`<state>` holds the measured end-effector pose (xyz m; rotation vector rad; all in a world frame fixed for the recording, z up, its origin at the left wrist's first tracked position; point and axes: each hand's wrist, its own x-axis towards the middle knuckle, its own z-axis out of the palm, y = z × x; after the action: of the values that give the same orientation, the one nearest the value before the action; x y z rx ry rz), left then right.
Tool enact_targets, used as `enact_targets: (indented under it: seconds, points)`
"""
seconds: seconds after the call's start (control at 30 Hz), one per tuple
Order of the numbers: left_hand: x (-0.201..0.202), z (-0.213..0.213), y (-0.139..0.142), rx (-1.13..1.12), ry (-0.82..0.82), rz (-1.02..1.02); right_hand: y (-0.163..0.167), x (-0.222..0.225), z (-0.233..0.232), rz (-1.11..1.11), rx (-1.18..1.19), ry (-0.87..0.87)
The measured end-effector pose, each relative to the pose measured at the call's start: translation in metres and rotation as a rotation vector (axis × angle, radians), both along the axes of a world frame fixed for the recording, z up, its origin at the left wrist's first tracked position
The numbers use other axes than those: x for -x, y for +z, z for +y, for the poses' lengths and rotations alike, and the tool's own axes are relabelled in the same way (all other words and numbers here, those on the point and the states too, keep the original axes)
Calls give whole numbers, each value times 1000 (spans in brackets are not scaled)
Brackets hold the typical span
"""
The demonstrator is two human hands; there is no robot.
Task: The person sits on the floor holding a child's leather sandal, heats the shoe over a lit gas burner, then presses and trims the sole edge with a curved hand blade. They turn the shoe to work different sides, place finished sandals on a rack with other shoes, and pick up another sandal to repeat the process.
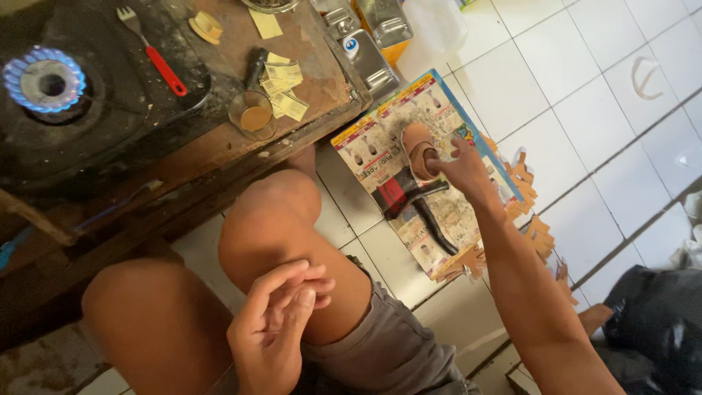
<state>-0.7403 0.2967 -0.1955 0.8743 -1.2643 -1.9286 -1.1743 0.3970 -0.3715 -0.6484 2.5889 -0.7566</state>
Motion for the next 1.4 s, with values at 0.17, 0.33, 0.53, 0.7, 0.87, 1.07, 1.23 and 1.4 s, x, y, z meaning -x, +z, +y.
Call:
enact_targets:
  seconds: [0.17, 0.33, 0.53, 0.7, 0.87, 1.07, 1.23, 1.4]
  points:
    - [0, 1, -3, 35, 4, 27, -20, -18, -7, -342, 117, -53]
    - [1, 2, -7, 48, 16, 35, 14, -71, -27, -1489, 1286, -300]
    - [7, -1, -5, 34, -30, 14, 130, -152, -60, -1837, 1728, -358]
    - [10, -10, 5, 102, -84, -15, 195, -186, -63, -2031, 1712, -28]
    - [15, -13, 20, 95, -94, -31, 215, -206, -49, -1972, 1630, -201]
    - [29, -3, 54, 393, -8, -3, 223, -225, -33, -1365, 1327, -40]
    - [79, 15, 88, 421, -87, 279, 244, -238, 11, -121, 831, 238]
    - [132, 56, 110, -362, -57, 338, 290, -222, 76, 480, 635, 578]
